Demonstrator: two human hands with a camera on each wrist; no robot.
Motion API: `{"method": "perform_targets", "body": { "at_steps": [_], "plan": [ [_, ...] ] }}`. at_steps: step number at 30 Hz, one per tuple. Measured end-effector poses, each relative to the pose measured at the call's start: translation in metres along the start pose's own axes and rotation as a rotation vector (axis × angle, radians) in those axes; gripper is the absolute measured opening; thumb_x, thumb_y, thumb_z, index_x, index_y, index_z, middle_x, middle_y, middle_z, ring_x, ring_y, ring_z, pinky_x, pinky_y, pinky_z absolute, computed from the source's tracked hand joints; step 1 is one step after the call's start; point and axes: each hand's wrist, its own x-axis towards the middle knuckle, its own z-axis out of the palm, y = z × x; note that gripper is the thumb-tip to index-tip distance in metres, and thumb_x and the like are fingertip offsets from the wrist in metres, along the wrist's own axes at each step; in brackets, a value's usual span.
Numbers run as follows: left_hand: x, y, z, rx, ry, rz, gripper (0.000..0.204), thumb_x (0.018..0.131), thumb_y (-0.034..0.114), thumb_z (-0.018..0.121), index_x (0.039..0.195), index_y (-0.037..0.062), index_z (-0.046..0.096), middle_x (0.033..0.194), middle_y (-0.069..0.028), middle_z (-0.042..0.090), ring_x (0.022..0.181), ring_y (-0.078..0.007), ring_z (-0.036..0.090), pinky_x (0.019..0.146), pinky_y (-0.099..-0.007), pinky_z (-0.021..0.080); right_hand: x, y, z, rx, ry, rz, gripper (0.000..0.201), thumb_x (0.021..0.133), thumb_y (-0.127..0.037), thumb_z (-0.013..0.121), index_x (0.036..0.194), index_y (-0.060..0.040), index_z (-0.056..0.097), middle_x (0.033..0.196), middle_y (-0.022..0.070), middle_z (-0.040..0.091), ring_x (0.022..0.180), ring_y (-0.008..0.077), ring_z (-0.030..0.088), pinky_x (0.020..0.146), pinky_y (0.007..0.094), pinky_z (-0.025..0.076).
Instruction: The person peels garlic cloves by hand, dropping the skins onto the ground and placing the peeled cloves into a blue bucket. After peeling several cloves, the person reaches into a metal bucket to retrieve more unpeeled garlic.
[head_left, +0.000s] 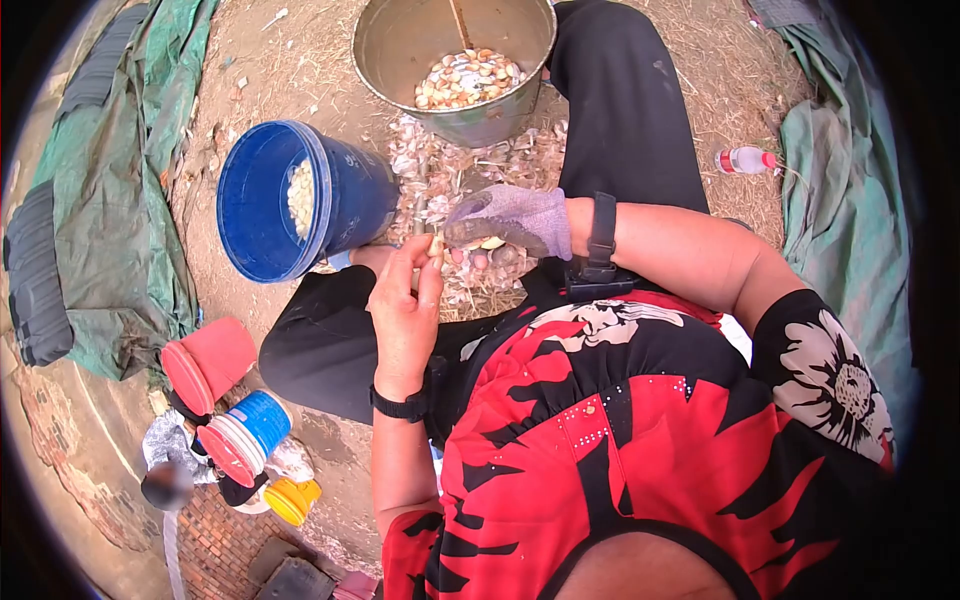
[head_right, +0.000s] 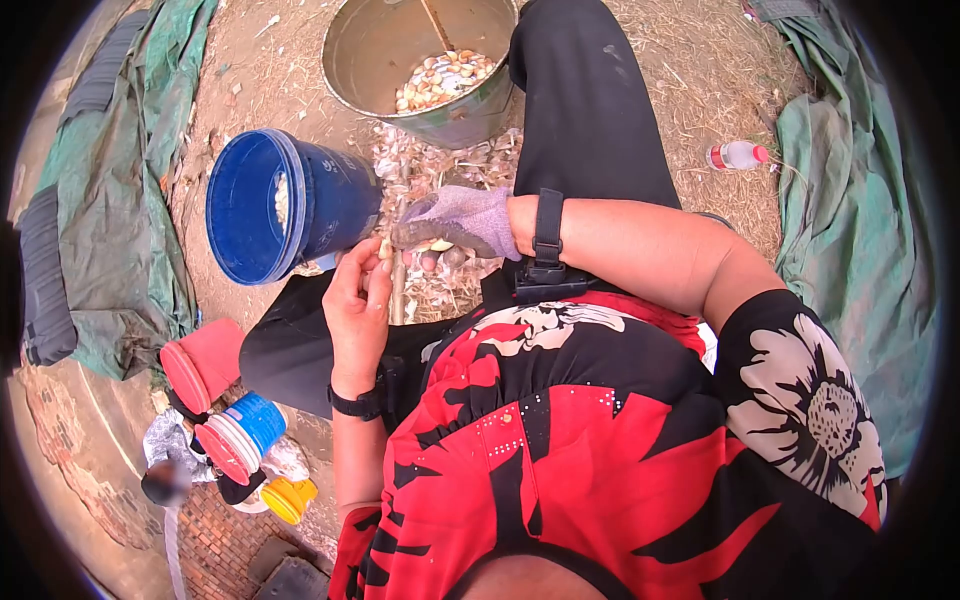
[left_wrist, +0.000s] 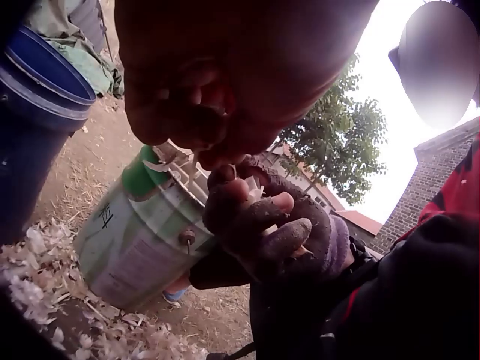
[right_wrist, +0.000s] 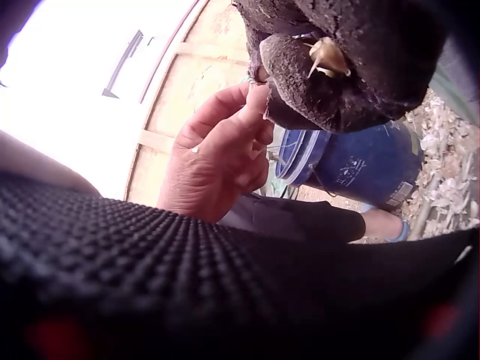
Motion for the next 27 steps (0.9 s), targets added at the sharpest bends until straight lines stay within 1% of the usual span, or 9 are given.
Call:
{"method": "perform_targets", "body": {
  "at_steps": [3, 6, 9, 15, 19, 21, 22, 24, 27],
  "plan": [
    [0.000, 0.008, -0.003, 0.070, -0.018, 0.065, 0.025, 0.087, 0.001, 0.063, 0.112, 0.0039, 0.065, 0.087, -0.0141, 0.064, 0.079, -0.0283, 0.066, 0.070, -0.0347, 0.052, -0.012, -0.012, 0.006, 0.039, 0.013, 0.057, 0.031, 0.091, -0.028, 0.070, 0.106, -0.0012, 0.067, 0.084, 0.0042, 0.065, 0.064, 0.0082, 0.061, 0.047, 0.0197, 0.045],
    [-0.002, 0.004, -0.003, 0.231, 0.000, 0.237, 0.024, 0.088, 0.002, 0.065, 0.111, 0.0059, 0.066, 0.087, -0.0130, 0.063, 0.079, -0.0309, 0.065, 0.068, -0.0369, 0.052, -0.009, -0.007, 0.002, 0.013, 0.020, 0.081, 0.030, 0.090, -0.026, 0.071, 0.106, -0.0009, 0.066, 0.083, 0.0050, 0.065, 0.061, 0.0086, 0.060, 0.043, 0.0202, 0.043],
    [-0.003, 0.007, -0.006, 0.356, -0.038, 0.272, 0.023, 0.087, 0.003, 0.066, 0.109, 0.0077, 0.067, 0.086, -0.0112, 0.062, 0.076, -0.0319, 0.064, 0.065, -0.0399, 0.051, -0.012, -0.011, 0.002, 0.070, 0.005, 0.124, 0.027, 0.090, -0.023, 0.070, 0.106, -0.0016, 0.067, 0.083, 0.0056, 0.066, 0.058, 0.0089, 0.060, 0.043, 0.0206, 0.043],
    [0.002, 0.007, -0.001, 0.471, -0.054, 0.328, 0.022, 0.086, 0.003, 0.067, 0.108, 0.0073, 0.067, 0.086, -0.0104, 0.062, 0.071, -0.0311, 0.063, 0.062, -0.0393, 0.050, -0.006, -0.007, 0.000, -0.076, 0.050, 0.053, 0.025, 0.088, -0.022, 0.070, 0.105, -0.0028, 0.068, 0.081, 0.0056, 0.066, 0.056, 0.0093, 0.061, 0.044, 0.0215, 0.043],
    [0.006, -0.003, 0.010, 0.339, -0.013, 0.300, 0.023, 0.086, 0.002, 0.068, 0.109, 0.0057, 0.067, 0.087, -0.0112, 0.062, 0.070, -0.0271, 0.063, 0.062, -0.0372, 0.050, -0.003, -0.003, -0.004, -0.122, 0.095, 0.016, 0.027, 0.088, -0.024, 0.070, 0.104, -0.0029, 0.068, 0.076, 0.0039, 0.065, 0.055, 0.0088, 0.059, 0.044, 0.0208, 0.042],
    [0.006, -0.013, 0.015, -0.018, 0.039, 0.149, 0.025, 0.089, 0.002, 0.068, 0.113, 0.0033, 0.064, 0.084, -0.0071, 0.063, 0.069, -0.0163, 0.062, 0.059, -0.0307, 0.048, -0.004, -0.006, -0.001, -0.006, 0.095, 0.026, 0.028, 0.089, -0.027, 0.070, 0.103, -0.0028, 0.069, 0.072, 0.0019, 0.063, 0.055, 0.0079, 0.058, 0.045, 0.0204, 0.042],
    [0.005, -0.011, 0.016, -0.020, 0.040, 0.148, 0.025, 0.089, 0.002, 0.068, 0.113, 0.0033, 0.064, 0.084, -0.0071, 0.063, 0.069, -0.0163, 0.062, 0.059, -0.0307, 0.048, -0.006, -0.010, 0.000, -0.007, 0.096, 0.027, 0.028, 0.089, -0.027, 0.070, 0.103, -0.0028, 0.069, 0.072, 0.0019, 0.063, 0.055, 0.0079, 0.058, 0.045, 0.0204, 0.042],
    [0.002, -0.005, 0.017, -0.630, -0.019, -0.334, 0.026, 0.092, 0.003, 0.067, 0.118, 0.0024, 0.061, 0.083, -0.0019, 0.061, 0.066, -0.0072, 0.056, 0.055, -0.0234, 0.043, -0.011, -0.017, 0.004, 0.040, 0.016, 0.091, 0.026, 0.090, -0.028, 0.066, 0.097, -0.0038, 0.069, 0.075, 0.0022, 0.064, 0.060, 0.0083, 0.060, 0.049, 0.0221, 0.044],
    [0.000, -0.009, 0.018, -0.716, -0.028, -0.381, 0.029, 0.094, 0.006, 0.066, 0.121, 0.0021, 0.058, 0.082, -0.0002, 0.059, 0.059, -0.0037, 0.048, 0.053, -0.0198, 0.038, -0.009, -0.016, 0.007, -0.051, 0.028, 0.025, 0.025, 0.089, -0.028, 0.066, 0.096, -0.0045, 0.069, 0.074, 0.0022, 0.064, 0.059, 0.0082, 0.059, 0.049, 0.0219, 0.043]
  ]
}}
